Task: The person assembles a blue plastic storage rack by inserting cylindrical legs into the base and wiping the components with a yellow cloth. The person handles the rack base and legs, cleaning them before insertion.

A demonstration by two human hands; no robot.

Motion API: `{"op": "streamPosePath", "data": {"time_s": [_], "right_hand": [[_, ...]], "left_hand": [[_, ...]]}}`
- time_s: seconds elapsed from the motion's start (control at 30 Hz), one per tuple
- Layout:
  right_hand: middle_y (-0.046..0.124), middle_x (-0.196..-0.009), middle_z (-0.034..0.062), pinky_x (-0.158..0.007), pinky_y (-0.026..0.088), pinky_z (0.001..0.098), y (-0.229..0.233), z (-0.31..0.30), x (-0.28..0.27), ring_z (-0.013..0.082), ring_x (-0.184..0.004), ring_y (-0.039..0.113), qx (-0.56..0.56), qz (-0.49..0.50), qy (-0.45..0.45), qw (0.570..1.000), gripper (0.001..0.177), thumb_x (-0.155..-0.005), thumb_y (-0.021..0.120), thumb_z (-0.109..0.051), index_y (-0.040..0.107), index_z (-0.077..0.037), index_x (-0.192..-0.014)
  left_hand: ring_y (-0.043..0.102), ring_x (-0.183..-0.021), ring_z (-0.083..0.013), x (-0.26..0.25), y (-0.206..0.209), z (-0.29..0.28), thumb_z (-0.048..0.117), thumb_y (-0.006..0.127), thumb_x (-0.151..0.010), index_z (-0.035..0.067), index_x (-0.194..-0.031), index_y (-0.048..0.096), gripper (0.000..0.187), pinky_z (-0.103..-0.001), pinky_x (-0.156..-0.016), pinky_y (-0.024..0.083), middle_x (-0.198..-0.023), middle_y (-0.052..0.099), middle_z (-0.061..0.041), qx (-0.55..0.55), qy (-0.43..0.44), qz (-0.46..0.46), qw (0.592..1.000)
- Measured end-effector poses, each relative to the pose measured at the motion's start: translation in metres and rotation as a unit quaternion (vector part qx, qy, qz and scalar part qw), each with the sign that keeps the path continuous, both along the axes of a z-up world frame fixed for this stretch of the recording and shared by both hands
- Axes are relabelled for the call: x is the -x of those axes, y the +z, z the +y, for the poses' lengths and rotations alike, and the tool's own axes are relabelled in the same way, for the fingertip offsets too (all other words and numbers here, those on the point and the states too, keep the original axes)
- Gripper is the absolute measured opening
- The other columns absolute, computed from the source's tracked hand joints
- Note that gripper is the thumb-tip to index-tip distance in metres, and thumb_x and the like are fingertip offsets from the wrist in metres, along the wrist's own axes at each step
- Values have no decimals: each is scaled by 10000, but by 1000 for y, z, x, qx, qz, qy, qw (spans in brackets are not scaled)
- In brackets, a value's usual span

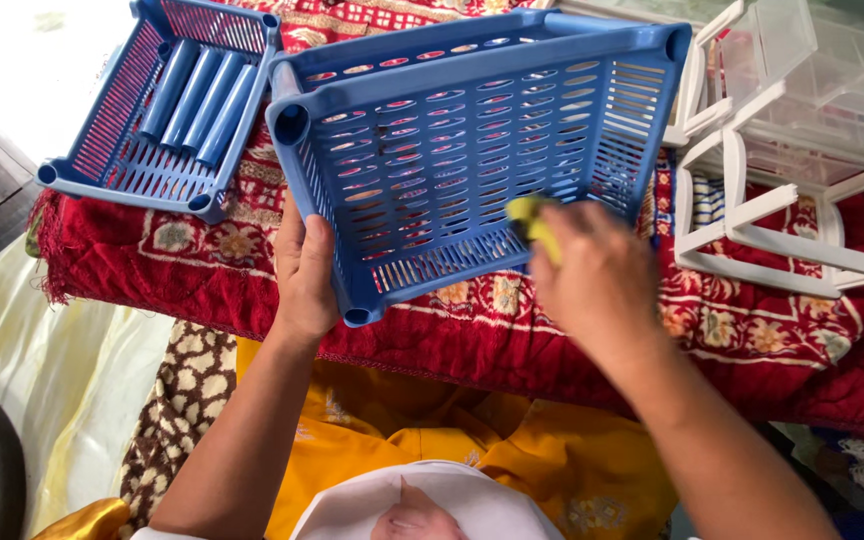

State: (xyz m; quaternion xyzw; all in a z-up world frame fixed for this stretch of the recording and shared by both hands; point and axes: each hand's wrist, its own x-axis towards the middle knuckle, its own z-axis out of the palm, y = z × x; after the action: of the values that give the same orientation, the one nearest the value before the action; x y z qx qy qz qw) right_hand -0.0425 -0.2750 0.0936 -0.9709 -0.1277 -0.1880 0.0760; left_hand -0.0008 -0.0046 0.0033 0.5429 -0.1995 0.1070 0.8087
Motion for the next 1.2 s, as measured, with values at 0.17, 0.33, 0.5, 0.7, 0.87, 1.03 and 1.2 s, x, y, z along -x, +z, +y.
{"op": "streamPosePath", "data": {"time_s": [0.17,0.33,0.5,0.7,0.87,1.03,1.2], "right_hand": [[694,-1150,149,-832,601,421,-19,68,17,311,-951,713,-145,-29,177,973,259,-908,726,-73,674,-44,-1159],[674,-1238,164,-904,595,420,-16,43,7,337,-1063,703,-95,-109,144,979,407,-838,777,-54,701,-66,-1238],[613,-1342,190,-1066,544,437,8,-25,-1,368,-1234,644,-119,-202,35,971,428,-949,747,22,624,-3,-1357],[539,-1381,183,-1186,462,443,-2,-21,-45,352,-1342,556,-200,-257,36,945,416,-1018,730,46,517,-18,-1370],[485,-1357,209,-1161,430,490,-17,49,-46,388,-1348,488,-250,-259,64,931,450,-925,745,21,489,-41,-1290],[481,-1342,248,-1055,474,498,-30,76,-30,376,-1271,512,-275,-220,179,919,500,-875,781,-28,505,-41,-1292],[512,-1327,187,-1060,432,453,-40,67,-31,344,-1256,510,-282,-251,172,910,458,-902,776,-41,503,-54,-1270]], "left_hand": [[540,-1381,-199,3,8,-3,440,485,-1143,1,-1587,357,637,-370,-1205,435,-1503,540,-115,4,-3,-10,1000],[544,-1360,-224,-1,35,3,453,475,-1135,7,-1607,307,670,-411,-1185,459,-1489,531,-132,48,-25,26,998],[619,-1289,-289,-34,75,17,496,459,-1063,53,-1540,354,659,-497,-1118,527,-1438,574,-175,124,-120,111,979],[672,-1214,-314,-51,84,9,483,498,-1027,41,-1413,522,588,-524,-1090,535,-1341,652,-168,207,-135,234,940],[661,-1216,-312,-47,76,3,513,505,-1022,57,-1402,547,595,-511,-1089,525,-1326,672,-152,232,-129,236,935],[670,-1245,-301,-29,72,1,510,501,-1041,44,-1561,411,705,-494,-1088,535,-1386,648,-147,194,-89,230,949],[610,-933,-261,13,64,-18,462,500,-1089,187,-1675,-99,882,-424,-769,539,-1334,550,-161,-98,92,38,990]]}}
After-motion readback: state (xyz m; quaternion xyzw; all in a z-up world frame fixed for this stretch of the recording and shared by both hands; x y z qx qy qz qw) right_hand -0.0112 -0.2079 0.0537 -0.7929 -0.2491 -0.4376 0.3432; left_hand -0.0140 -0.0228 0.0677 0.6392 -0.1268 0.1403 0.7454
